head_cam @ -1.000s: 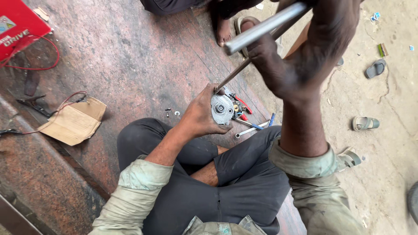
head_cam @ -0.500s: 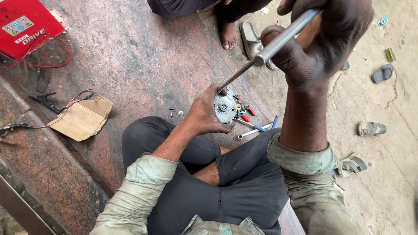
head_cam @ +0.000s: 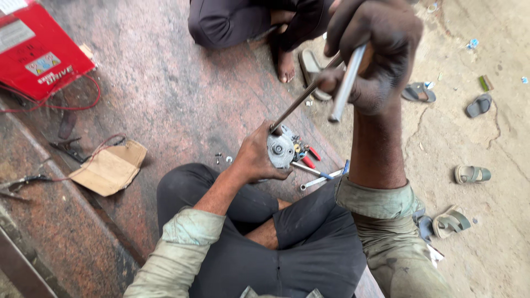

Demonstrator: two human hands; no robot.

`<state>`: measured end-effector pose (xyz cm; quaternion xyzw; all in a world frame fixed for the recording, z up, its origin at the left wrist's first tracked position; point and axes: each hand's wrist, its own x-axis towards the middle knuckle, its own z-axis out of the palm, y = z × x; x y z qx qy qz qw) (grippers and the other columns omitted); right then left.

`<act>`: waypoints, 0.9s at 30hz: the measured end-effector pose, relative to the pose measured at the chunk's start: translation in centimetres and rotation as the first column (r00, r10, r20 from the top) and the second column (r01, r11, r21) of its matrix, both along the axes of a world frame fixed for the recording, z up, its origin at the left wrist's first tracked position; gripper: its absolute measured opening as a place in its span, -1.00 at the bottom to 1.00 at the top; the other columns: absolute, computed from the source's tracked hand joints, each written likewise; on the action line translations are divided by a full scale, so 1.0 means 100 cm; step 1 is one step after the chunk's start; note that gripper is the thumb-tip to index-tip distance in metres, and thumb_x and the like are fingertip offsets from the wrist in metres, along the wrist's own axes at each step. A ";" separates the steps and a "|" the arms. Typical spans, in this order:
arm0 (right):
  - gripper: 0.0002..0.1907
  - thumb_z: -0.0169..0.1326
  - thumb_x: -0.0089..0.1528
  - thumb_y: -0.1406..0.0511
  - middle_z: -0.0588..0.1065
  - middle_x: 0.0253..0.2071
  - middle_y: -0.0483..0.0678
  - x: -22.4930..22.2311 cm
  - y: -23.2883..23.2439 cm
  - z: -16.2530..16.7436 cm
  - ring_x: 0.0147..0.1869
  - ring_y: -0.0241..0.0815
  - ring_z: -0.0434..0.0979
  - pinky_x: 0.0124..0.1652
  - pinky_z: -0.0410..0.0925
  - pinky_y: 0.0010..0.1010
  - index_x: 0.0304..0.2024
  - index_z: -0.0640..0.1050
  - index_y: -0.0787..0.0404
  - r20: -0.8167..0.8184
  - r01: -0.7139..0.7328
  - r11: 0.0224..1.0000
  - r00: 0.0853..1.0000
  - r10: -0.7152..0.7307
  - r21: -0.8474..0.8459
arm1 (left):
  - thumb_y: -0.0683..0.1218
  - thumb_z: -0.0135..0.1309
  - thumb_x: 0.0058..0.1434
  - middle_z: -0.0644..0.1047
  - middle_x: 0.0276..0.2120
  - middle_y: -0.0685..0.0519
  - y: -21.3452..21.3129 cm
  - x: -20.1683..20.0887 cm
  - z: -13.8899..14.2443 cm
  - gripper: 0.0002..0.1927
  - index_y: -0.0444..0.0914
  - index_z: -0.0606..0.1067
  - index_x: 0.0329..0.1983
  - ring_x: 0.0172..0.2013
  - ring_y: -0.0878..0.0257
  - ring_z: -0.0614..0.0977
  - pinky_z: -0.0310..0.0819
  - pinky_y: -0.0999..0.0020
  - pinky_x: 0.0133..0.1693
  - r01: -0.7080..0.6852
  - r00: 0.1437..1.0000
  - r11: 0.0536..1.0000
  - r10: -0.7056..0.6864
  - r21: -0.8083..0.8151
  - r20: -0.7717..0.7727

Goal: The person sits on the ground with a starter motor in their lap and disassembles it. They use a T-handle wrench to loosen the drive-end housing, use pliers on the solenoid terminal, unscrew and remove the end cap and bolts by hand, and separate the motor housing, armature and solenoid into parts laid on the ground.

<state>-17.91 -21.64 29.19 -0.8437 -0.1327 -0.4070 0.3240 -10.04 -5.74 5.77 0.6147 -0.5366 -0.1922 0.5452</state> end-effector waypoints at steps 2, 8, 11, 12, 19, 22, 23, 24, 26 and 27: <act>-0.42 0.44 0.09 -0.08 0.45 -0.46 -0.11 0.003 -0.002 0.009 -0.25 -0.27 0.43 -0.05 0.29 -0.34 -0.54 0.39 0.11 -0.008 -0.093 0.995 0.996 0.093 -0.026 | 0.08 0.53 -0.37 0.52 -0.16 -0.07 0.000 0.000 0.002 -0.11 -0.25 0.36 0.02 -0.13 0.01 0.63 0.55 0.17 -0.04 0.002 1.000 1.000 -0.002 0.003 -0.010; -0.47 0.36 0.08 -0.13 0.47 -0.48 -0.18 0.041 -0.015 0.015 -0.10 -0.29 0.40 0.03 0.24 -0.32 -0.59 0.39 0.02 0.094 -0.554 0.828 0.832 0.546 0.090 | 0.07 0.53 -0.35 0.54 -0.19 -0.06 0.001 -0.001 0.010 -0.14 -0.25 0.37 0.00 -0.14 0.07 0.65 0.57 0.20 -0.04 0.013 0.999 1.000 -0.012 0.007 -0.049; -0.51 0.30 0.12 -0.13 0.50 -0.43 -0.17 0.066 -0.014 -0.003 -0.03 -0.23 0.42 0.05 0.25 -0.28 -0.51 0.42 0.02 0.203 -0.697 0.649 0.713 0.671 0.304 | 0.07 0.52 -0.32 0.56 -0.18 -0.03 0.002 0.000 0.014 -0.17 -0.23 0.37 -0.01 -0.13 0.11 0.66 0.58 0.23 -0.02 0.028 0.997 0.999 -0.025 0.042 -0.075; -0.52 0.29 0.13 -0.13 0.51 -0.41 -0.16 0.074 -0.013 -0.010 -0.01 -0.22 0.43 0.06 0.25 -0.27 -0.48 0.43 0.02 0.240 -0.743 0.568 0.659 0.712 0.354 | 0.07 0.52 -0.31 0.56 -0.18 -0.02 0.003 0.000 0.015 -0.18 -0.22 0.36 0.00 -0.13 0.13 0.66 0.58 0.24 -0.02 0.035 0.996 0.997 -0.030 0.065 -0.087; -0.57 0.17 0.20 -0.14 0.59 -0.30 -0.14 0.079 -0.012 -0.036 0.14 -0.09 0.49 0.10 0.27 -0.17 -0.29 0.49 0.03 0.421 -0.873 0.159 0.373 0.827 0.462 | 0.03 0.51 -0.32 0.55 -0.15 -0.03 0.005 0.002 0.019 -0.19 -0.20 0.36 0.00 -0.11 0.11 0.65 0.58 0.22 0.00 0.067 0.994 0.995 -0.059 0.076 -0.096; -0.57 0.12 0.24 -0.14 0.62 -0.25 -0.12 0.073 -0.011 -0.041 0.21 -0.04 0.51 0.12 0.28 -0.13 -0.21 0.52 0.03 0.438 -0.874 0.043 0.284 0.853 0.483 | 0.04 0.53 -0.35 0.54 -0.15 -0.05 0.005 0.001 0.018 -0.14 -0.20 0.34 0.02 -0.12 0.08 0.65 0.58 0.20 -0.01 0.049 0.996 0.996 -0.043 0.076 -0.075; -0.56 0.10 0.25 -0.14 0.63 -0.23 -0.12 0.071 -0.010 -0.040 0.23 -0.02 0.52 0.12 0.29 -0.12 -0.19 0.53 0.03 0.424 -0.864 0.033 0.279 0.862 0.502 | 0.04 0.53 -0.35 0.54 -0.14 -0.05 0.005 0.001 0.017 -0.13 -0.20 0.33 0.02 -0.10 0.08 0.65 0.57 0.20 0.00 0.049 0.996 0.996 -0.043 0.077 -0.072; -0.56 0.08 0.26 -0.14 0.64 -0.22 -0.11 0.066 -0.009 -0.040 0.25 -0.01 0.53 0.13 0.29 -0.11 -0.16 0.54 0.03 0.410 -0.849 0.036 0.291 0.864 0.527 | 0.05 0.53 -0.35 0.55 -0.13 -0.04 0.005 0.001 0.016 -0.12 -0.20 0.33 0.03 -0.09 0.08 0.65 0.57 0.20 0.01 0.051 0.996 0.995 -0.046 0.081 -0.070; -0.55 0.05 0.28 -0.14 0.66 -0.18 -0.11 0.054 -0.007 -0.036 0.30 0.03 0.55 0.14 0.30 -0.08 -0.11 0.56 0.03 0.384 -0.800 0.109 0.396 0.834 0.590 | 0.06 0.54 -0.34 0.55 -0.12 -0.05 0.005 0.001 0.015 -0.11 -0.21 0.32 0.05 -0.07 0.07 0.65 0.57 0.20 0.02 0.055 0.997 0.996 -0.051 0.073 -0.056; -0.54 0.03 0.29 -0.14 0.67 -0.17 -0.10 0.045 -0.003 -0.034 0.32 0.05 0.55 0.15 0.30 -0.07 -0.08 0.57 0.03 0.358 -0.744 0.185 0.504 0.786 0.642 | 0.06 0.54 -0.34 0.54 -0.12 -0.06 0.004 0.001 0.014 -0.10 -0.21 0.32 0.05 -0.07 0.07 0.65 0.57 0.20 0.03 0.057 0.998 0.997 -0.054 0.059 -0.042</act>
